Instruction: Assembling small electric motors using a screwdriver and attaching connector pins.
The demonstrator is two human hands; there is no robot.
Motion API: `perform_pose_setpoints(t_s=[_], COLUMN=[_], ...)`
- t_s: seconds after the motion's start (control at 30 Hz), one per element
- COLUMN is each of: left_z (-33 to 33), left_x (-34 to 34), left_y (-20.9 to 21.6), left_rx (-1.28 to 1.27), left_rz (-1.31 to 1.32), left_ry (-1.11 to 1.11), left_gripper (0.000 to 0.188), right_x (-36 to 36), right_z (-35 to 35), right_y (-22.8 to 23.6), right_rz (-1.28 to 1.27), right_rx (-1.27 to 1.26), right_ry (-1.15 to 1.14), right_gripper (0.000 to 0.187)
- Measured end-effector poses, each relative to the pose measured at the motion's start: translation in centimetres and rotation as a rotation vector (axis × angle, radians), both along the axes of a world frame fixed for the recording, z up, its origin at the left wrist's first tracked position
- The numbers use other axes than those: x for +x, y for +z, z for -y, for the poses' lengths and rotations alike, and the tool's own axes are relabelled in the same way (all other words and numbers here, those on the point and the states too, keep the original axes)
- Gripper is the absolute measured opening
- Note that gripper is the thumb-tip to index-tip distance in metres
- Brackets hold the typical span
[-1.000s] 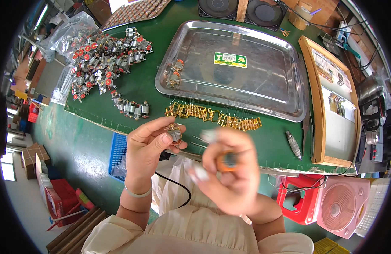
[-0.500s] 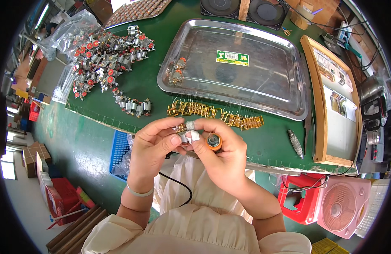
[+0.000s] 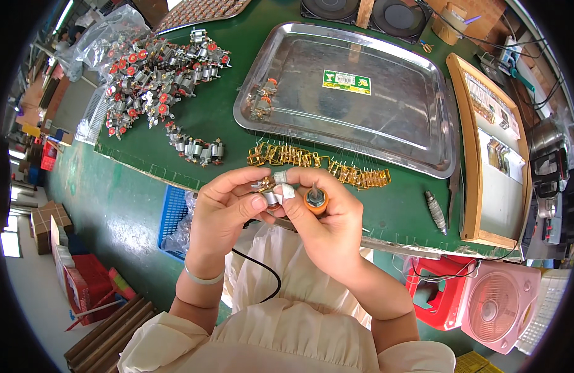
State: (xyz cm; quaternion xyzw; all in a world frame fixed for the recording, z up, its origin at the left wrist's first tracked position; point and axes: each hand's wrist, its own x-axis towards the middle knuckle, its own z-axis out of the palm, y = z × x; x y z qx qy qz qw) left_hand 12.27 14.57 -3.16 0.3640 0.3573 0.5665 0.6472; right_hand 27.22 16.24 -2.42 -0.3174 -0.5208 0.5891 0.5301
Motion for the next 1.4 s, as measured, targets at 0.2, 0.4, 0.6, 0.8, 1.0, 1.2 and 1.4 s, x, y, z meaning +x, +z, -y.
perform_pose_setpoints(t_s=[0.2,0.4,0.6,0.8,1.0,1.2,1.4], left_z=[0.0,0.1,-0.1,0.2,0.1,0.0,-0.3], left_x=[0.0,0.0,0.0,0.1,0.1,0.2,0.2], left_y=[-0.1,0.1,0.1,0.2,0.3,0.3,0.3], left_rx=[0.0,0.015,0.018,0.047,0.026,0.023,0.016], left_rz=[0.003,-0.005,-0.007,-0.053,-0.05,-0.042,-0.039], left_ry=[0.005,0.019,0.034,0.076,0.086,0.076,0.054], left_gripper=[0.033,0.033,0.033,0.033,0.033,0.033,0.033], right_x=[0.1,0.0,0.5,1.5,2.1,2.8,3.2], right_z=[-0.2,-0.2,-0.4,-0.2,0.1,0.0,0.3], right_y=[0.0,0.4,0.0,-0.1,-0.1,-0.2,0.2], right_rz=[-0.074,-0.081,-0.059,-0.092,-0.037,0.027,0.093], right_rx=[-0.046,-0.07,-0.086,-0.137,-0.146,-0.148,-0.061], right_ry=[0.056,0.078,0.063,0.081,0.139,0.19,0.128], right_gripper=[0.014,0.015,0.028,0.035,0.04,0.038,0.038])
